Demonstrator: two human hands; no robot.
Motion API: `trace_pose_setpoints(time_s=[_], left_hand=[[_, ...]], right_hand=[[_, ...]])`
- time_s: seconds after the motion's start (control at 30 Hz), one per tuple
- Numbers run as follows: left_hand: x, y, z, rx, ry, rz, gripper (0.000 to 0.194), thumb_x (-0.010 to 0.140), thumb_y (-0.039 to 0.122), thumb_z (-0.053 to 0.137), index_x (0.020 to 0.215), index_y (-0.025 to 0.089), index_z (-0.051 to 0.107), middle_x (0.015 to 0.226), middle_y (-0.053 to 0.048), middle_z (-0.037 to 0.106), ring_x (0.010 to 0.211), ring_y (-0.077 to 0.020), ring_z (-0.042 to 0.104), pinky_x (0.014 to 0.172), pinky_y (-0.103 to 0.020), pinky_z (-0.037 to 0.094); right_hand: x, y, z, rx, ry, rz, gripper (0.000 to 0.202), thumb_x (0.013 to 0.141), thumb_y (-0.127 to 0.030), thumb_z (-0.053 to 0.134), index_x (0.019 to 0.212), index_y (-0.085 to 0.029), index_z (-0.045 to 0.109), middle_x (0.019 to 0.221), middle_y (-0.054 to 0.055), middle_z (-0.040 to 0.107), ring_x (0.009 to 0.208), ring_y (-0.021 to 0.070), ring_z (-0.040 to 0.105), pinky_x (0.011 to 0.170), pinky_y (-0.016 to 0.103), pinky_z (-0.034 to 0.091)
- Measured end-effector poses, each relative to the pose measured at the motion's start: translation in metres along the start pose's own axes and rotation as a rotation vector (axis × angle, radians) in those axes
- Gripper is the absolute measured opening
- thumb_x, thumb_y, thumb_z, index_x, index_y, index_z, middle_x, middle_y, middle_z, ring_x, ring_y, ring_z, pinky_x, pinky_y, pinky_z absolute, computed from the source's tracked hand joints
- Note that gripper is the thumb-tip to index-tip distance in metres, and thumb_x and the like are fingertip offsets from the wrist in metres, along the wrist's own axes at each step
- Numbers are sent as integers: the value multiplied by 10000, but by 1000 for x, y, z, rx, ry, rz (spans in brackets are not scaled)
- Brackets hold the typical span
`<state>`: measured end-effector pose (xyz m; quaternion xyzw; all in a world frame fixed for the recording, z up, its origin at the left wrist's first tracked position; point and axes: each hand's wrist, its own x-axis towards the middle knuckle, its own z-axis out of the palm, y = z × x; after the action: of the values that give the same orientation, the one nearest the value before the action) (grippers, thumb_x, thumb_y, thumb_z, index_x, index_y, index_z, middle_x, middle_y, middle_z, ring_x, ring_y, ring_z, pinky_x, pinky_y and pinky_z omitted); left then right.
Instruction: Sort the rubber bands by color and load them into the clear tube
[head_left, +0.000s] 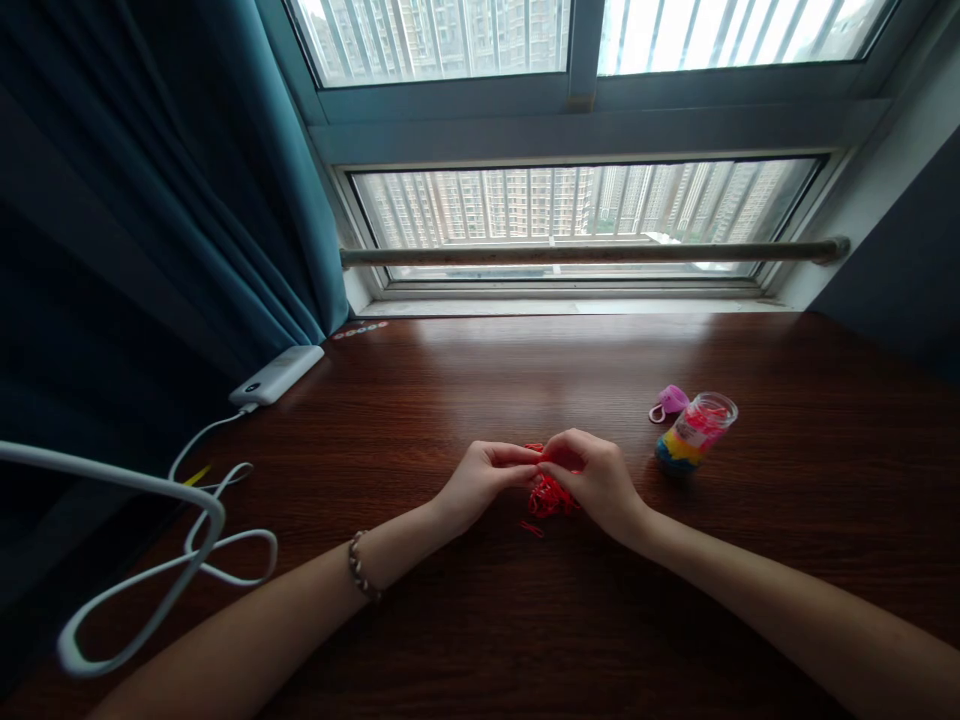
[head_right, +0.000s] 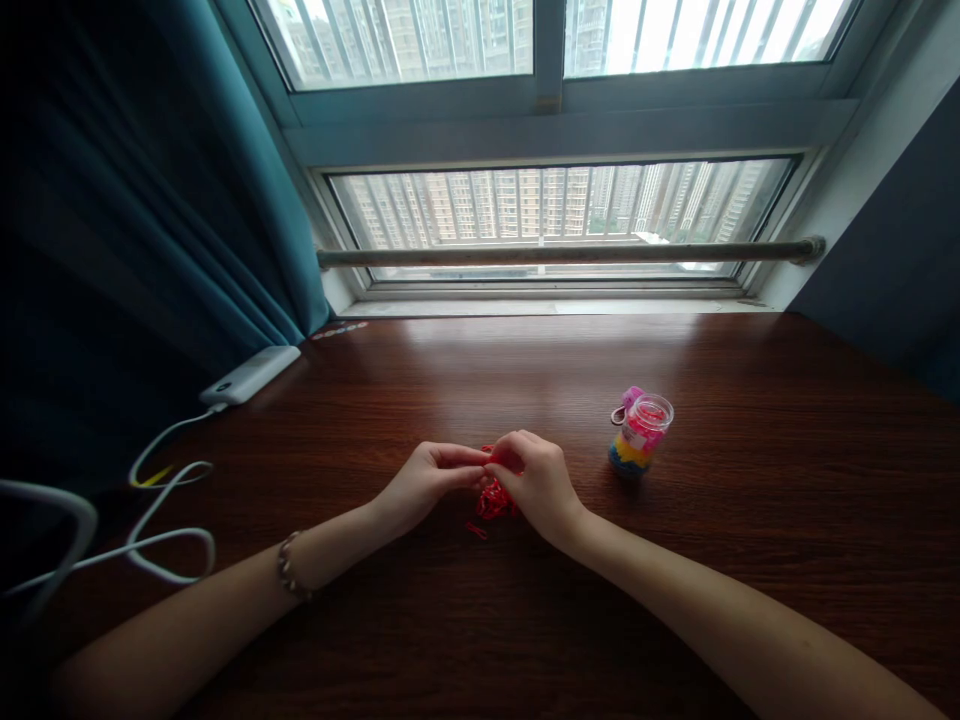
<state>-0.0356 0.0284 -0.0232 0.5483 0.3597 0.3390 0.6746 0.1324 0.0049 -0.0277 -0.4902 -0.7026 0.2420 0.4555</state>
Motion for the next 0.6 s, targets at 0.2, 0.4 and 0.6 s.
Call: trace_pose_setpoints(time_s=[0.2,0.4,0.6], left_hand=[[0,1,-2,-16,75,25,251,643,237,688,858,108,668,811,-82,689,728,-188,631,717,-307,499],[0,3,-1,4,94,35,251,635,256,694,837,108,672,821,-82,689,750,-190,631,749,-303,486],[3,0,-4,-37,119,21,278,641,266,691,864,102,663,830,-89,687,760,-182,628,769,-303,477]], right_hand=[[0,-1,0,110,38,-28,19,713,-177,625,705,-179,642,743,32,612,685,141,574,603,240,467],[0,-1,1,224,43,-1,53,711,-195,622,710,-185,674,709,34,655,654,155,604,612,268,493],[6,4,-1,446,111,208,91,640,-246,674,671,-163,656,748,38,670,684,167,626,647,280,518]])
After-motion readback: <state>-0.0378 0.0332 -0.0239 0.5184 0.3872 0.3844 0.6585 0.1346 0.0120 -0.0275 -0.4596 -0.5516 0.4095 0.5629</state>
